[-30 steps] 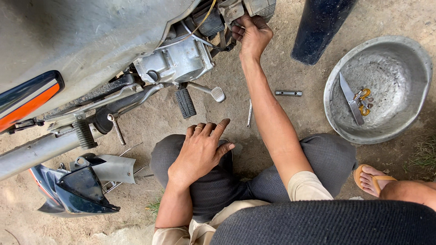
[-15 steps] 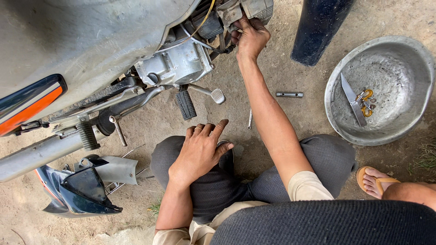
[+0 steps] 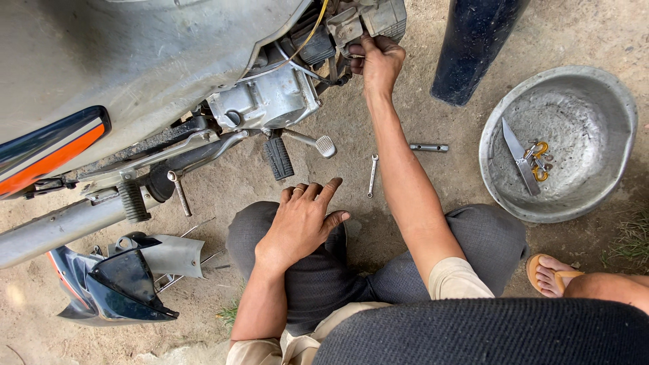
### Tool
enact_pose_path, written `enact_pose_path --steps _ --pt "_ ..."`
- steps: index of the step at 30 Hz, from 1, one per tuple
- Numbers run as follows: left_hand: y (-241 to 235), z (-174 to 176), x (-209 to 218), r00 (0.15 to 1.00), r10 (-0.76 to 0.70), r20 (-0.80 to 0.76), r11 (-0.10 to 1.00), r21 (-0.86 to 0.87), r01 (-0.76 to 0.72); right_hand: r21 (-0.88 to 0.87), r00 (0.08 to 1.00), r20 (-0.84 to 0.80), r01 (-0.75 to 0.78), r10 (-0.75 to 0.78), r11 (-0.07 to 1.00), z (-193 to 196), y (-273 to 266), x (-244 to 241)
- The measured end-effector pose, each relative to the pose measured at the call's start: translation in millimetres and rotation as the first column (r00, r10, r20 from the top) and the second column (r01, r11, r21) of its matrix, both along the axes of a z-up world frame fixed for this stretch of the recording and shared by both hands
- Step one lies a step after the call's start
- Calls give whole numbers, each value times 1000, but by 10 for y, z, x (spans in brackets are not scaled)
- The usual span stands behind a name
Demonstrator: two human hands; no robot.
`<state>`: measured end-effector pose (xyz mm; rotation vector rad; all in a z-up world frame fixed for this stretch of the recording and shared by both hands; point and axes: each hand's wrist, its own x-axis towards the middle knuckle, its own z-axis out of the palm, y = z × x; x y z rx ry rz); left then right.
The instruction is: The person is repairing a motorcycle engine while sitting on the ground. They use a wrench to loosen a bolt, remove a spark plug, and then use a screwdriver to adjust a component inside the engine. The person also handles a small spring and a spark plug cap.
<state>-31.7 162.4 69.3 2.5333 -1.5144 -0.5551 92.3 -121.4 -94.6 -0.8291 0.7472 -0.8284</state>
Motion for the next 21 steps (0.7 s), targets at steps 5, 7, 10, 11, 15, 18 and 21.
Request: enact_pose_path --steps 5,7,10,11,15,18,21 --pt "46 3 7 1000 4 2 1000 3 -4 156 996 27 77 -82 985 90 52 30" --pt "52 15 10 1000 4 -4 1000 1 -4 43 997 5 72 -72 996 16 64 58" --pt "51 22 24 1000 1 -4 1000 4 -1 -93 993 -78 78 -85 993 -70 53 126" --pt "47 20 24 1000 1 0 1000 8 -1 -119 985 -139 87 -103 989 -99 43 147" --pt "45 42 24 1000 -9 -5 1000 -8 9 64 992 27 118 -120 991 -158 34 111" --pt "56 37 25 1000 -7 -15 1000 -16 6 43 991 86 98 -101 994 -135 67 126" --pt "75 35 27 1000 1 -1 1000 -17 -1 -51 996 24 88 -87 995 -143 66 168"
